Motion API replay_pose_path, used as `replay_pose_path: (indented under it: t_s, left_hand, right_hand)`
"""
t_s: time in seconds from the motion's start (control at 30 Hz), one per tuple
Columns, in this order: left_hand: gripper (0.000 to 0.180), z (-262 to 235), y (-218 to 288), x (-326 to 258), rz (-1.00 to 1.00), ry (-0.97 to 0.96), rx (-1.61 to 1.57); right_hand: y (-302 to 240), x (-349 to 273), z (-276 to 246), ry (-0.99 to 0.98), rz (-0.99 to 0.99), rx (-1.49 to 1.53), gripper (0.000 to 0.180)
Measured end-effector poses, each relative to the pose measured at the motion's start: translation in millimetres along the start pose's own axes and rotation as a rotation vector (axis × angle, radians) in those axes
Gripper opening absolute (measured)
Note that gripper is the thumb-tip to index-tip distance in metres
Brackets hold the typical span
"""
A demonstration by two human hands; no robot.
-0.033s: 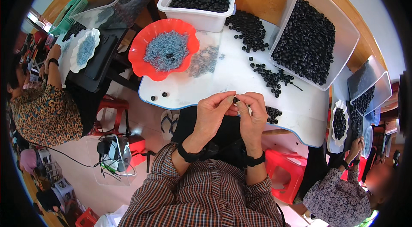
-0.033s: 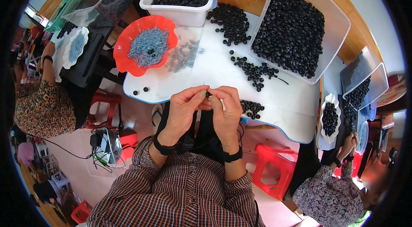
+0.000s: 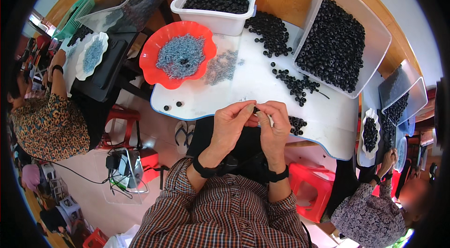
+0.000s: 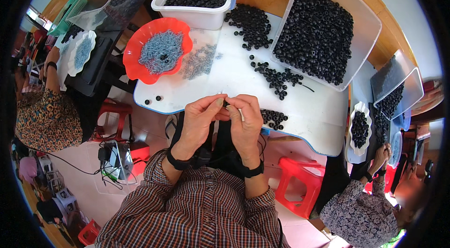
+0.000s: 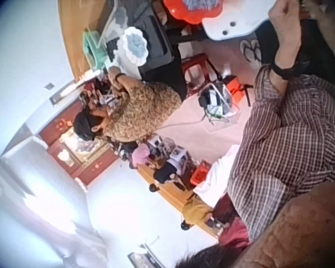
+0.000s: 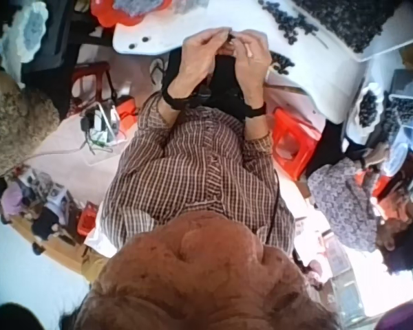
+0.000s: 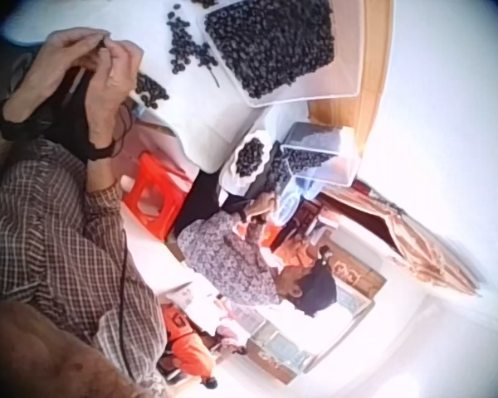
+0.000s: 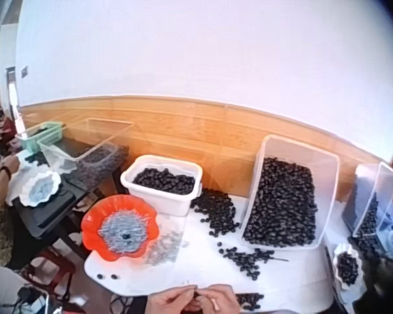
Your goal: Sorting small black rubber or plastic components into different bins for production quality control.
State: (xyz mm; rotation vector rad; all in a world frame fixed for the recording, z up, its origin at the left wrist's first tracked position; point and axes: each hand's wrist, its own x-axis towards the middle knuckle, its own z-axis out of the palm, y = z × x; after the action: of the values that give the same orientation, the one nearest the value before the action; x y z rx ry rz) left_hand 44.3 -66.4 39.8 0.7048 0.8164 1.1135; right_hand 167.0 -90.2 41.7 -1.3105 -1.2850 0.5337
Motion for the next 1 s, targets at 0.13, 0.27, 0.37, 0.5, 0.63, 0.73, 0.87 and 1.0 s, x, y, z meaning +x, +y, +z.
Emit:
replay_pose_path:
  t_s: [0.13, 0.27, 0.37, 0.5, 0.63, 0.73, 0.87, 1.0]
  left_hand:
    - [0.025, 0, 2, 0, -0.009, 0.002, 0.026]
    - [0.026, -1, 0, 5, -0.022, 0.009, 0.078]
    - [0.026, -3, -4, 6, -0.016, -0.003, 0.095]
    - [0.024, -3, -3, 8, -0.016, -0.042, 0.148]
    - [0.022, -8, -2, 12, -0.044, -0.079, 0.076]
    - [0.023, -12, 1, 14, -0.058, -0.137, -0.012]
    - [0.025, -16, 4, 15, -0.086, -0.251, -0.17]
    - [0.024, -15, 9, 14, -0.098, -0.314, -0.298]
  right_hand:
    - [2, -3, 5, -0.013, -0.072, -0.07, 0.01]
    - [1, -4, 8, -0.021, -0.039, -0.069, 0.009]
    - [0, -7, 7, -0.023, 0.016, -0.055, 0.009]
    - [2, -9, 6, -0.009, 0.067, -0.019, 0.012]
    - [-4, -10, 6, 0.007, 0.093, 0.072, 0.014]
    - [-8, -12, 4, 0.095, 0.256, 0.442, 0.015]
    - [-9, -13, 1, 0.118, 0.243, 0.447, 0.016]
    - [-6, -13, 1, 0.134, 0.24, 0.49, 0.015]
